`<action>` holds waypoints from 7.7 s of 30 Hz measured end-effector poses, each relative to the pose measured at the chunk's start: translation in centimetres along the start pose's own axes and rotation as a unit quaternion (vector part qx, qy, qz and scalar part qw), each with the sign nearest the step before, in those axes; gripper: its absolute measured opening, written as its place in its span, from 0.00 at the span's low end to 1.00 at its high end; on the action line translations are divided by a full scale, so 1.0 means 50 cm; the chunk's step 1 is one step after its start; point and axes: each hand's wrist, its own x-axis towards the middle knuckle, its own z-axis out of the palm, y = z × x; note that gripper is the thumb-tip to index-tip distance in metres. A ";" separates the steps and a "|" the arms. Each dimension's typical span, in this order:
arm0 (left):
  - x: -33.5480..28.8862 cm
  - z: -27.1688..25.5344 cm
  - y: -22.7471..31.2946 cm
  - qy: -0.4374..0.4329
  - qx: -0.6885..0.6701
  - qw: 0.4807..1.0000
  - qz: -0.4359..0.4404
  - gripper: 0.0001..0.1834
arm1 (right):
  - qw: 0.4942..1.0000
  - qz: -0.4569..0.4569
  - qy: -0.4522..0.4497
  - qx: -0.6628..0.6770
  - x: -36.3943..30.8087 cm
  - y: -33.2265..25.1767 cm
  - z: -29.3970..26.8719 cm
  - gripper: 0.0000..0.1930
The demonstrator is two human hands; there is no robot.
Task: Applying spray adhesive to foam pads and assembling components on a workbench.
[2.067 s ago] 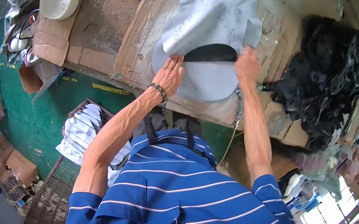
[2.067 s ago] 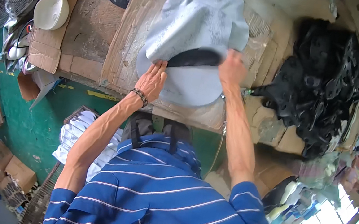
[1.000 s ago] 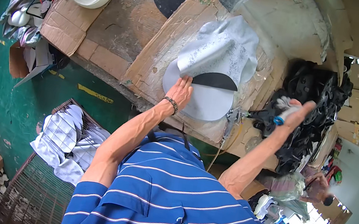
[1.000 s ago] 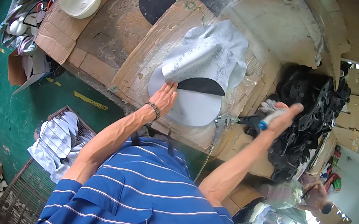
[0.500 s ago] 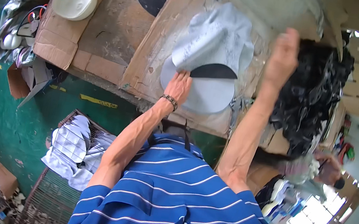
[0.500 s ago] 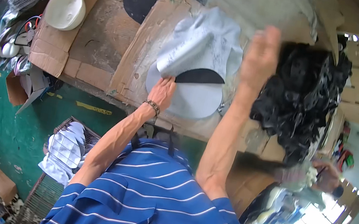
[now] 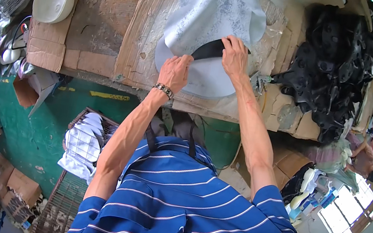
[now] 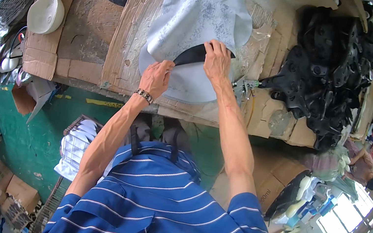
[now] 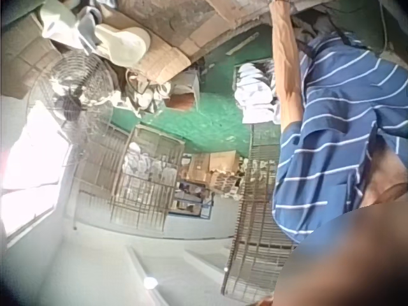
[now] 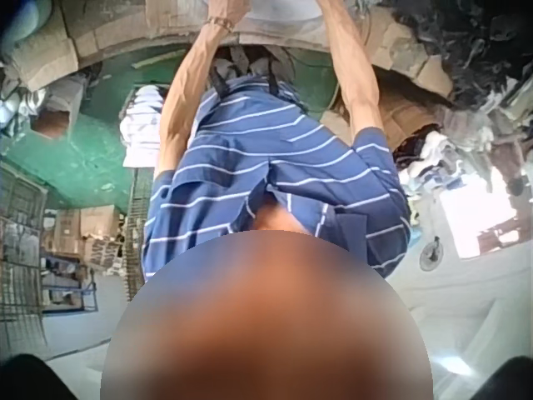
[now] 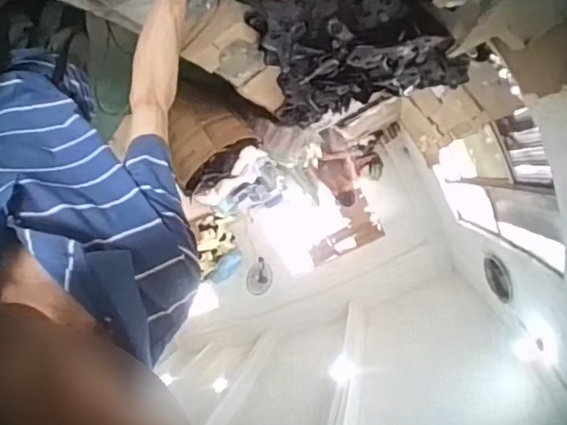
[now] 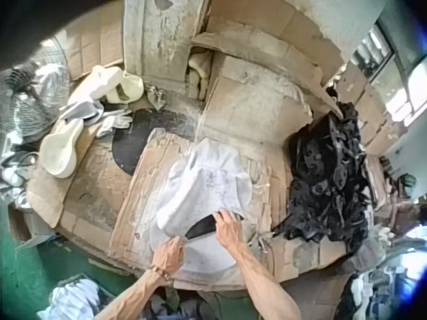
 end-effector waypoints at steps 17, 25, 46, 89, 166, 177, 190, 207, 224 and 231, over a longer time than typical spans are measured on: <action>-0.061 0.055 0.023 0.116 -0.450 0.760 -0.455 0.39 | 0.988 -0.048 0.083 0.118 -0.121 -0.019 -0.128 0.09; 0.091 0.046 -0.003 0.208 -0.638 0.622 -0.404 0.32 | 0.982 -0.055 0.127 0.132 -0.109 -0.014 -0.226 0.09; -0.099 0.089 -0.014 0.299 -0.497 0.715 -0.389 0.26 | 0.982 0.006 0.106 0.159 -0.311 -0.025 -0.077 0.06; -0.125 0.001 -0.058 0.140 -0.642 0.607 -0.448 0.31 | 0.950 0.308 0.045 -0.014 -0.399 0.024 -0.090 0.24; -1.980 0.505 0.330 0.921 0.056 -0.265 0.280 0.28 | 0.756 -0.384 -0.528 -0.050 -0.397 -0.808 -0.027 0.15; -1.899 0.675 -0.253 0.749 -0.322 -0.074 -0.574 0.41 | 0.797 -0.394 -0.444 -0.113 -0.407 -0.841 0.017 0.25; -1.176 0.182 -0.249 0.477 -0.255 0.599 -0.590 0.28 | 0.923 -0.147 -0.327 0.142 -0.415 -0.669 -0.182 0.22; -0.959 0.033 -0.369 0.058 -0.318 0.640 -0.697 0.23 | 0.876 0.244 0.100 0.403 -0.589 -0.290 -0.592 0.29; -0.602 -0.049 -0.454 0.013 -0.281 0.778 -0.562 0.26 | 0.888 0.281 0.114 0.345 -0.592 -0.296 -0.605 0.29; -0.697 -0.006 -0.434 -0.021 -0.246 0.747 -0.617 0.23 | 0.902 0.260 0.041 0.341 -0.595 -0.314 -0.633 0.30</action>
